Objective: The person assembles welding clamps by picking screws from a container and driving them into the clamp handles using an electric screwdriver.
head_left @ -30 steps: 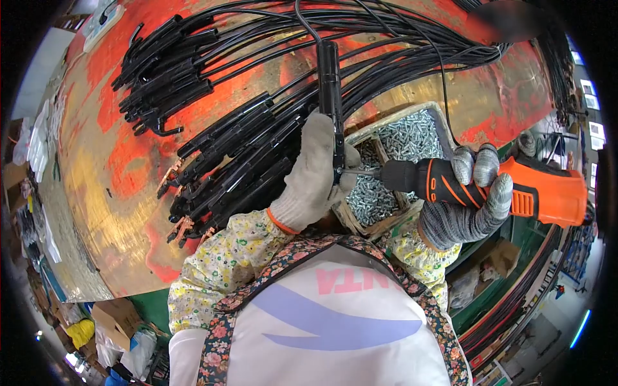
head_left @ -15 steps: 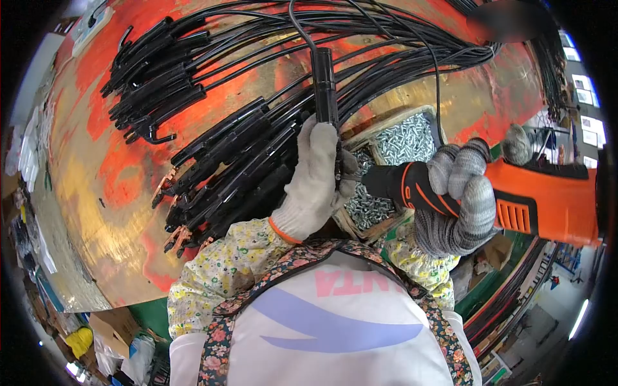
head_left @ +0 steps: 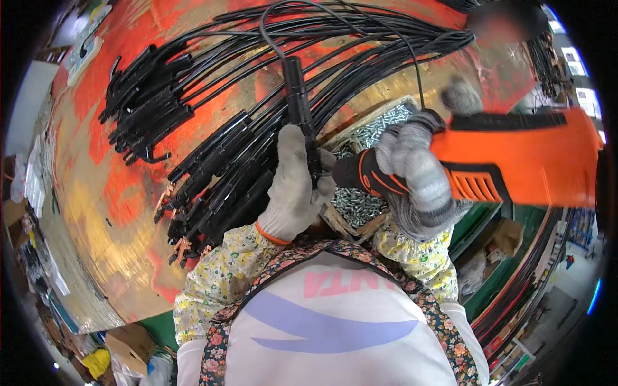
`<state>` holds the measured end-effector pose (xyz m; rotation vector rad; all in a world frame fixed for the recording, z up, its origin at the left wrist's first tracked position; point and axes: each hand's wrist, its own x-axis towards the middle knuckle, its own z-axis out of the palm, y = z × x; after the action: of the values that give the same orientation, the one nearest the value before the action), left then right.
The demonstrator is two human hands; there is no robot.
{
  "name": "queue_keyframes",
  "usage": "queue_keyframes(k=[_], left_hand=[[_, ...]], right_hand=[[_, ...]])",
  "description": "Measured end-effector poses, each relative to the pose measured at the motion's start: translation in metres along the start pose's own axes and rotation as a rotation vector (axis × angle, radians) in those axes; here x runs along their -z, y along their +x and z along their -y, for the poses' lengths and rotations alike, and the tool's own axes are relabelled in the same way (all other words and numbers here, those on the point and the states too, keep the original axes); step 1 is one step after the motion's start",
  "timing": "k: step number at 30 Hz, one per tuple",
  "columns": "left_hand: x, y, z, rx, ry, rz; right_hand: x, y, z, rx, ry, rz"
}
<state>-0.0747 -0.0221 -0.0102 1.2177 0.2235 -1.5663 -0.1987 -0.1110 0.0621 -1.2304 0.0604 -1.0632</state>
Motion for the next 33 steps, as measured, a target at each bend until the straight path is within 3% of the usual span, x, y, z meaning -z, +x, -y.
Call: queue_keyframes(k=[1,4,6,9,12,14,21,25,33], left_hand=[[-0.011,-0.007,-0.006,-0.032,0.005,-0.083],[-0.007,-0.004,0.0,-0.119,0.114,0.008],[-0.008,-0.008,-0.003,-0.071,0.025,0.03],[-0.01,-0.009,0.004,-0.18,0.125,0.066],[-0.019,-0.014,0.002,-0.147,0.244,0.005],[-0.022,-0.015,0.002,-0.162,0.235,-0.002],[-0.014,-0.008,-0.004,-0.14,0.194,0.14],[-0.017,-0.012,-0.006,-0.161,0.205,0.139],[-0.015,-0.012,-0.008,-0.154,0.227,0.165]], right_hand=[[0.002,0.0,0.002,-0.005,0.012,0.001],[0.004,-0.002,0.02,-0.029,0.101,0.0],[0.011,-0.005,0.04,0.004,0.133,-0.046],[0.042,-0.015,0.058,0.232,-0.134,-0.299],[0.059,-0.019,0.051,0.301,-0.402,-0.539],[0.076,-0.027,0.044,0.332,-0.217,-0.507],[0.086,-0.037,0.021,0.314,-0.339,-0.799],[0.099,-0.04,0.018,0.365,-0.161,-0.651],[0.079,-0.025,-0.001,0.316,-0.241,-0.719]])
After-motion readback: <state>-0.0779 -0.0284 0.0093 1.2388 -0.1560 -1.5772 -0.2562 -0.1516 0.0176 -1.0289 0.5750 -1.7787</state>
